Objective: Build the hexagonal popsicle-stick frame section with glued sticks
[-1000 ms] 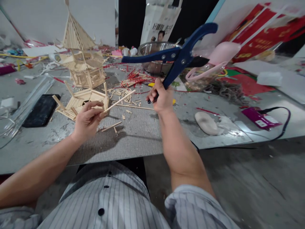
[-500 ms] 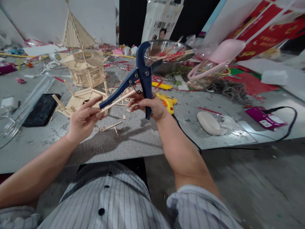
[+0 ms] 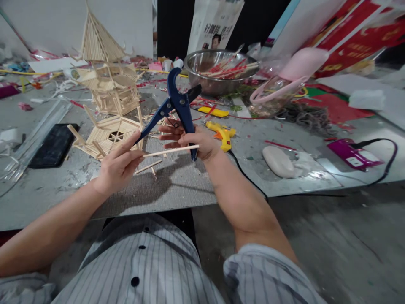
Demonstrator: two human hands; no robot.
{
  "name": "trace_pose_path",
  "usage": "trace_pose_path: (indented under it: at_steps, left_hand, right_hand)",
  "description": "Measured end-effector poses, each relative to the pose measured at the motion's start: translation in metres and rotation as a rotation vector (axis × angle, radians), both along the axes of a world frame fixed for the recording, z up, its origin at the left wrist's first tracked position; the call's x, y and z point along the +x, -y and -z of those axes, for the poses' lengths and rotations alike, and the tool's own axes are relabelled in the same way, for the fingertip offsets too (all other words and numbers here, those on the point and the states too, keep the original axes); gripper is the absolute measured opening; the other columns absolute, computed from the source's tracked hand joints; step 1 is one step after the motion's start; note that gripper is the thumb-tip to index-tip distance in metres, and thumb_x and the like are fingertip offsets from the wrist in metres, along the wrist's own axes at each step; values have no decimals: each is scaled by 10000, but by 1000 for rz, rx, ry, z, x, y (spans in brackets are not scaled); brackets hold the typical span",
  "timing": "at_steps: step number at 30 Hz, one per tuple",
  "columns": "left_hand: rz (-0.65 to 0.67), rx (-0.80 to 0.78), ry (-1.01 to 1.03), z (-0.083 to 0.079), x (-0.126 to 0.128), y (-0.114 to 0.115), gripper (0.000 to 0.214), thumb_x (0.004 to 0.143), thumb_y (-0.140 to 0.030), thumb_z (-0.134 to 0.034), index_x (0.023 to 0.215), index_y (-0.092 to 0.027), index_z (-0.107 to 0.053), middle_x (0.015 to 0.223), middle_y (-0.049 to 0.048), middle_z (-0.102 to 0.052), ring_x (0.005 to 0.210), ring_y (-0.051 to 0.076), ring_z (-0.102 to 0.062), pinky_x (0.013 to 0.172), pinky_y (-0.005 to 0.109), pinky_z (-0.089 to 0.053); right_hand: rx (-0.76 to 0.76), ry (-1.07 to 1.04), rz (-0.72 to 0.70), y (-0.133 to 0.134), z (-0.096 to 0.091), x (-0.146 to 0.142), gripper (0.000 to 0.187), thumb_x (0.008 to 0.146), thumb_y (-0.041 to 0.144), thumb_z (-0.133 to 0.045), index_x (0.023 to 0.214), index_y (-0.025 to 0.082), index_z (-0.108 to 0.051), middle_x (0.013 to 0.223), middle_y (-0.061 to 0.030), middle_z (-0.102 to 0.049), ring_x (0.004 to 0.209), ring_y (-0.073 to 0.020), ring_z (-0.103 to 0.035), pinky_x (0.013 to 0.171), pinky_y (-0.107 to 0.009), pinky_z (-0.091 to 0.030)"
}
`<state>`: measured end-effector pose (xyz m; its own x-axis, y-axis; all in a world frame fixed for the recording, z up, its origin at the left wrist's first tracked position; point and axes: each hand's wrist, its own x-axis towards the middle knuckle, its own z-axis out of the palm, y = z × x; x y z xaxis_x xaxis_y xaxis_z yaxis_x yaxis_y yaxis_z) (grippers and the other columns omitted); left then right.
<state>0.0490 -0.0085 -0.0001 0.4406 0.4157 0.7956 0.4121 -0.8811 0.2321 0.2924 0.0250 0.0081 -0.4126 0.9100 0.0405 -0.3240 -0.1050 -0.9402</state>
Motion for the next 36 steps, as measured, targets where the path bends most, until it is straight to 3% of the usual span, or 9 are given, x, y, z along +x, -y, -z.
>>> trace_pose_path:
  at_steps: [4, 6, 11, 14, 16, 21, 26, 29, 36]
  left_hand:
    - [81, -335, 94, -2, 4, 4, 167, 897, -234, -529, 877, -154, -675, 1241, 166, -644, 1044, 218, -679, 817, 286, -583]
    - [130, -494, 107, -4, 6, 7, 191, 892, -262, -529, 832, -157, -677, 1055, 143, -729, 1060, 233, -672, 777, 280, -588]
    - [219, -820, 152, -6, 11, 8, 228, 858, -330, -558, 765, -155, -670, 645, 94, -708, 1161, 268, -614, 615, 213, -564]
    - [228, -977, 177, -5, 13, 6, 218, 835, -338, -581, 765, -153, -674, 654, 67, -700, 870, 206, -715, 550, 196, -547]
    - [226, -1050, 201, -5, 14, 5, 203, 823, -324, -592, 778, -146, -678, 726, 53, -714, 584, 114, -661, 502, 189, -529]
    - [99, -925, 325, -12, 10, 4, 204, 822, -329, -626, 814, -138, -696, 557, -7, -619, 451, 58, -548, 445, 151, -447]
    - [31, -787, 589, -15, 0, -3, 331, 806, -478, -635, 759, -151, -661, 634, 11, -650, 391, 33, -470, 373, 157, -369]
    - [21, -775, 656, -12, -2, -8, 349, 792, -510, -642, 778, -161, -659, 618, 0, -632, 363, 27, -421, 341, 165, -315]
    - [5, -843, 591, -11, 1, -8, 256, 802, -406, -639, 761, -154, -652, 592, -6, -615, 363, 23, -378, 345, 168, -290]
  right_hand:
    - [16, -61, 5, 3, -1, -9, 505, 515, 80, -622, 956, 324, -655, 952, 47, -710, 1035, -221, -647, 879, -423, -542]
    - [21, -68, 7, 6, -2, -14, 459, 509, 86, -603, 910, 307, -638, 896, 48, -699, 1040, -222, -643, 881, -432, -536]
    - [66, -96, -55, 11, 1, -18, 379, 566, 119, -590, 897, 300, -624, 1125, 32, -672, 1167, -211, -576, 920, -409, -500]
    - [141, -61, -83, 13, 5, -22, 308, 609, 165, -578, 890, 277, -640, 1065, 4, -680, 1092, -220, -608, 877, -408, -516]
    - [178, 8, -63, 12, 8, -26, 273, 602, 202, -580, 862, 255, -643, 991, -23, -685, 1015, -238, -629, 842, -419, -531]
    - [302, 289, 269, 6, 12, -28, 220, 650, 305, -584, 863, 255, -605, 882, -37, -651, 913, -240, -638, 861, -444, -518]
    - [766, 864, 589, -7, 21, -10, 321, 694, 314, -571, 1008, 252, -552, 942, -63, -620, 902, -258, -612, 855, -500, -502]
    - [958, 1086, 588, -12, 27, -6, 535, 643, 240, -586, 1171, 223, -502, 1096, -109, -599, 1027, -297, -590, 903, -520, -484]
    - [952, 1211, 483, -11, 33, -14, 676, 638, 185, -633, 1283, 270, -450, 1241, -117, -544, 1191, -310, -522, 1015, -519, -435]
